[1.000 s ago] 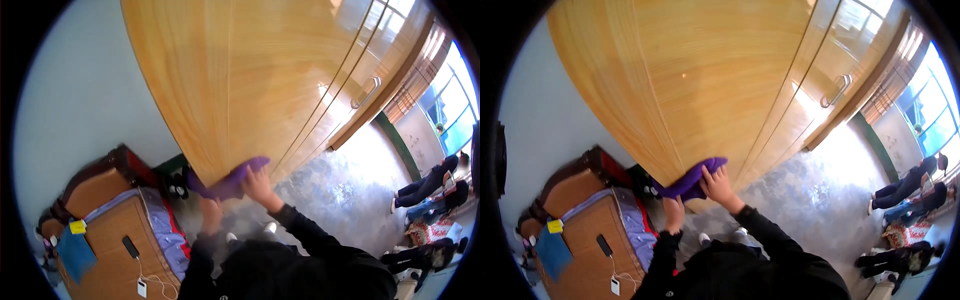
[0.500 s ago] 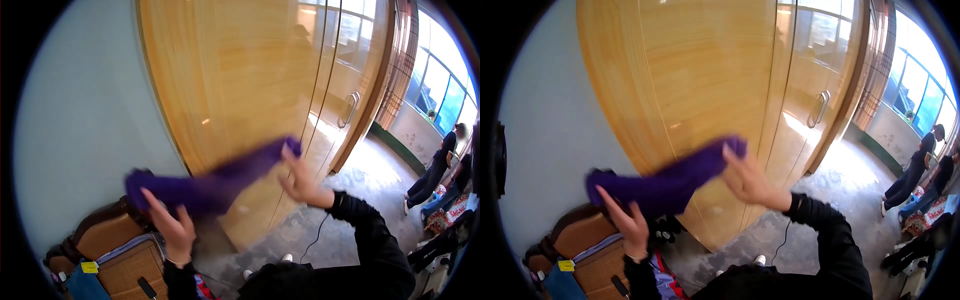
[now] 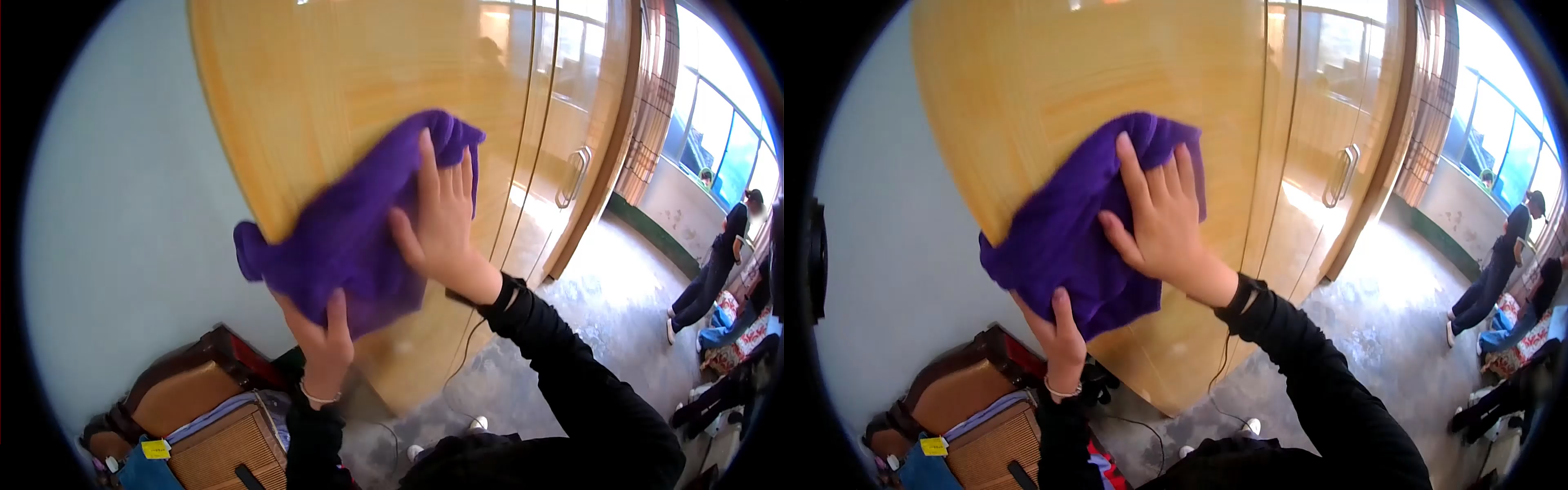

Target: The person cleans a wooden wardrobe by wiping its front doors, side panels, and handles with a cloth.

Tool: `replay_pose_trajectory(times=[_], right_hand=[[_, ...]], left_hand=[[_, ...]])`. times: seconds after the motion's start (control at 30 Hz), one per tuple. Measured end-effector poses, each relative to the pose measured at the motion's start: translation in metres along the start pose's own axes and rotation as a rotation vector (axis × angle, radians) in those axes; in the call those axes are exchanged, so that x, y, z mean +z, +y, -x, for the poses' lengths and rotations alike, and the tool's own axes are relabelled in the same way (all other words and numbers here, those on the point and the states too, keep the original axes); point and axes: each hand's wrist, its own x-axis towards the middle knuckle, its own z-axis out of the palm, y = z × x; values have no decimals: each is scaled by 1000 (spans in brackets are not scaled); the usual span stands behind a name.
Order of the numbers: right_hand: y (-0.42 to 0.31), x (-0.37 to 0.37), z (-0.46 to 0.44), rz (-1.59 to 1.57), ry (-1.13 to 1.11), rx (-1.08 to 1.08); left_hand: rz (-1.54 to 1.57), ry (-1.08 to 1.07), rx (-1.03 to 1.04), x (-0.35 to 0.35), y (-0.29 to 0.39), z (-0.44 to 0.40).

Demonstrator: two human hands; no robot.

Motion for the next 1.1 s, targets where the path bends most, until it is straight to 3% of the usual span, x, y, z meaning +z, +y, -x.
replay_pose_trajectory(times=[0.23,0.3,0.33,0.4,0.43,0.5,0.57,0.6,0.63,0.7,0.73,0.77,0.83,0.87,0.9,0.97,1.03,1.1], right_hand=[[4,21,127,19,-20,52],[4,31,168,14,-43,45],[3,33,180,17,-28,40],[4,35,204,28,-38,31],[2,33,213,19,-59,-3],[-2,30,233,41,-94,19],[-4,31,262,-25,-221,-3],[-5,28,271,-45,-261,4],[-7,22,280,-40,-256,25],[-10,6,297,-65,-501,-22],[-9,-2,305,-121,-560,1],[-5,-11,315,-122,-547,13],[6,-28,340,-64,-801,0],[8,-36,352,-67,-791,7],[8,-44,363,-64,-807,128],[10,-62,386,-63,-812,255],[15,-85,407,-71,-936,424],[24,-112,416,-115,-956,440]], left_hand=[[-34,36,-147,8,-84,100],[-526,-92,206,-6,-122,133],[-521,-119,217,-10,-128,146],[-537,-160,-156,-10,-131,176],[-540,-190,-149,-9,-137,189],[-573,-127,-454,-7,-159,219],[-808,-61,-337,-13,-235,290],[-927,-20,-286,-6,-241,299],[-935,-39,-276,-9,-239,314],[-836,-197,-459,16,-148,269],[-530,-179,-406,14,-162,279],[-541,-188,-394,8,-168,293],[-522,-157,-634,8,-149,294],[-429,-169,-487,7,-144,291],[-438,-175,-480,4,-142,291],[-619,-294,-329,-1,-137,294],[-707,-332,-350,0,-135,306],[-794,-364,-363,3,-133,313]])
